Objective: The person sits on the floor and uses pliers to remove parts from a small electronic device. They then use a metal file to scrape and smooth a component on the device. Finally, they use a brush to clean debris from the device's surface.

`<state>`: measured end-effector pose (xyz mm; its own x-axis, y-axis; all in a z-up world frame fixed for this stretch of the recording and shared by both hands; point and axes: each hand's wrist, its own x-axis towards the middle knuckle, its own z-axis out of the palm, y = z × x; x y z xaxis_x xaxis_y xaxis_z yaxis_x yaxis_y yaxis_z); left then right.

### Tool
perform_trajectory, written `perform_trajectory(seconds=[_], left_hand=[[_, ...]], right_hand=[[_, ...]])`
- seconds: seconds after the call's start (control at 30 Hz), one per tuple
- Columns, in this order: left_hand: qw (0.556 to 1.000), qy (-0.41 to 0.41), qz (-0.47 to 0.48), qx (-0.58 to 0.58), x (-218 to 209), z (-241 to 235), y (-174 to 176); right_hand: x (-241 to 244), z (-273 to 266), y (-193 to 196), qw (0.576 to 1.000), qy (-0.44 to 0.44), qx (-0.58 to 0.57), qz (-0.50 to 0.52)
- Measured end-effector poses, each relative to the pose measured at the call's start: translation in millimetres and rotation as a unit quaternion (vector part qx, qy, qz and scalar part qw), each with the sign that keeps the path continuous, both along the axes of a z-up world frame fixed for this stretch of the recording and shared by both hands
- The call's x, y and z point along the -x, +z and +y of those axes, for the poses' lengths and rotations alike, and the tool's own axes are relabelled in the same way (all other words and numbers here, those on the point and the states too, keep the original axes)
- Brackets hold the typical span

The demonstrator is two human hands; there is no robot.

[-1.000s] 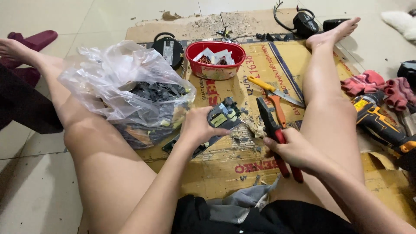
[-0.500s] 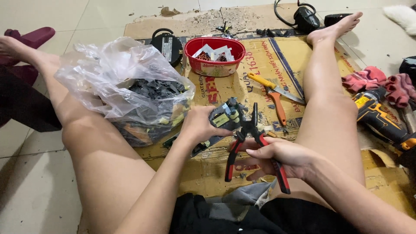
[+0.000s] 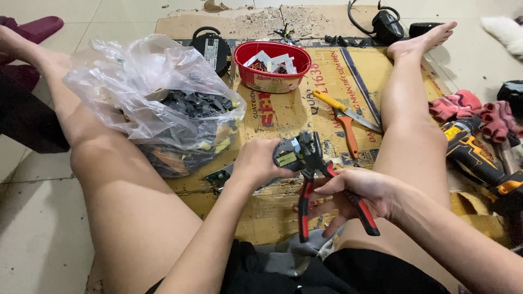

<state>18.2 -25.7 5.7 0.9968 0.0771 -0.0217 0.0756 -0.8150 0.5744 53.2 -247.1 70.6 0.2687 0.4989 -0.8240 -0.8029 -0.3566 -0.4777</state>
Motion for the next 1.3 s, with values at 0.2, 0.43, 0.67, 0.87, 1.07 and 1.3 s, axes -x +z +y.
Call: perform_trajectory(seconds=[0.2,0.43,0.67,0.87,1.07,1.3], left_hand=[[0.996,-0.027,-0.036,-0.077,-4.1,-3.1,-18.8],[0.996,-0.027,-0.048,-0.075,-4.8,-1.7,-18.3],[0.998,-0.009,-0.047,-0.043,-0.5,0.9,-5.1],[0.999,-0.029,-0.012,-0.029,-1.7,4.5,3.4],[0.999,-0.052,0.002,0.009,-11.4,19.1,-0.3],[0.995,-0.047,0.046,0.071,-33.8,31.2,-13.8]], right_hand=[[-21.5,-22.9,-38.9,0.987,-0.073,0.099,-0.105],[-9.2,2.5,-0.4,0.975,-0.097,0.141,-0.139],[-14.9,13.0,6.5,0.972,-0.100,0.121,-0.173],[-52.6,-13.0,-44.3,0.931,0.104,0.217,-0.276],[-90.3,-13.1,2.0,0.542,0.498,0.319,-0.596],[-120.2,-21.1,-1.5,0.260,0.427,0.352,-0.791]])
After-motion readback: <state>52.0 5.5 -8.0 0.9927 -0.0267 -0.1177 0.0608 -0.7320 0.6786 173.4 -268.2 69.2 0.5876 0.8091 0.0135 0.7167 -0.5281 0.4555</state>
